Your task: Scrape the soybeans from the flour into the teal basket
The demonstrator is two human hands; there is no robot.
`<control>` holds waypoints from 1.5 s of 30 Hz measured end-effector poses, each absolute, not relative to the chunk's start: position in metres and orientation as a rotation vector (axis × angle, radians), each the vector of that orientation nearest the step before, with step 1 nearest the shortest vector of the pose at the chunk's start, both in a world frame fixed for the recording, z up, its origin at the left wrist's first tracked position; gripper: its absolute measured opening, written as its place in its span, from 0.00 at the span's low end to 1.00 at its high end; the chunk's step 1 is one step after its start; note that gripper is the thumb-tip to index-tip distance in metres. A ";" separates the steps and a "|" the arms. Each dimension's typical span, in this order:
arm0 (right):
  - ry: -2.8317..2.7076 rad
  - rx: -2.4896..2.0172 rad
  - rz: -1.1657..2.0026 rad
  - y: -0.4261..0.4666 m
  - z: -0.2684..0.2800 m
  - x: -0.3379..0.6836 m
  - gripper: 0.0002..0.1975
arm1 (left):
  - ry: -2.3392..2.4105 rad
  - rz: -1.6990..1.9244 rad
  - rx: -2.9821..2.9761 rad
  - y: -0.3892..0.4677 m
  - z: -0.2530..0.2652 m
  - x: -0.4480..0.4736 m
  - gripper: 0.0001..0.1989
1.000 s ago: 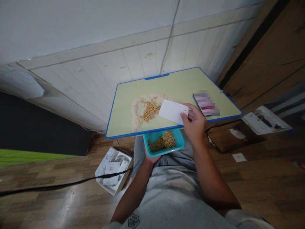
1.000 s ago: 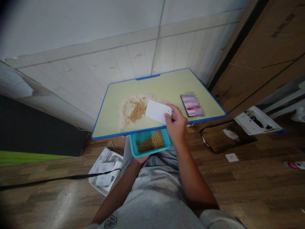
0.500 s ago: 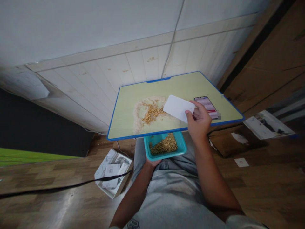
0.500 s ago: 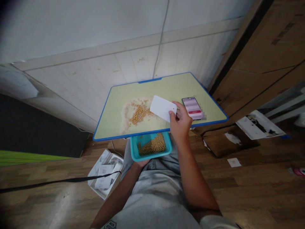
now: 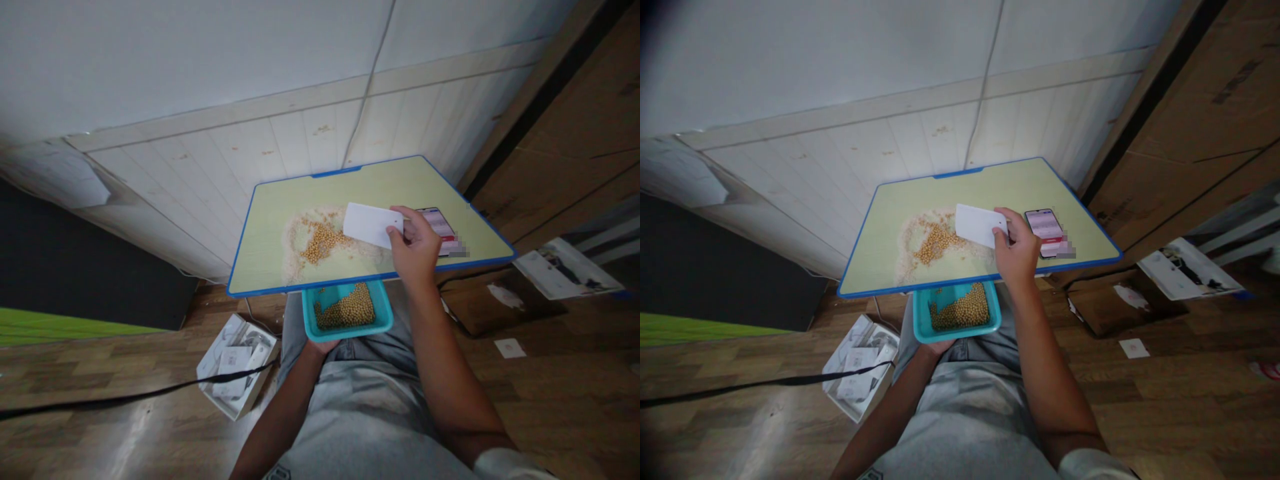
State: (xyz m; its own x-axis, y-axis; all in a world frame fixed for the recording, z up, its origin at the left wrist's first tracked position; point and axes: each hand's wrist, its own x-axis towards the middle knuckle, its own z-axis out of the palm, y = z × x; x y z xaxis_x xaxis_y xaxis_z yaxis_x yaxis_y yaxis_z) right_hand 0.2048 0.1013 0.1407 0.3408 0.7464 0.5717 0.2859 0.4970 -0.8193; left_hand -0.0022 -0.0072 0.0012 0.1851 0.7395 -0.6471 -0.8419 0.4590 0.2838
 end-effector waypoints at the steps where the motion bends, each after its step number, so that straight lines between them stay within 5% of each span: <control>1: -1.232 -1.059 0.393 0.101 0.140 0.205 0.19 | 0.813 1.116 -0.132 -0.007 0.000 -0.003 0.35; 45: -1.262 -0.996 0.538 0.083 0.127 0.207 0.15 | 0.880 1.150 -0.229 -0.007 0.015 0.002 0.30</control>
State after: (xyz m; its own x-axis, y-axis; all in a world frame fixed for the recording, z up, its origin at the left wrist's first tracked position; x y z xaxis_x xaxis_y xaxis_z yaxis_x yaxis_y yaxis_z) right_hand 0.2073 0.0831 0.1268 0.2640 0.8065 0.5290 0.1769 0.4987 -0.8485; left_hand 0.0017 -0.0069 0.0150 0.1265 0.6960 -0.7068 -0.8639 0.4275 0.2663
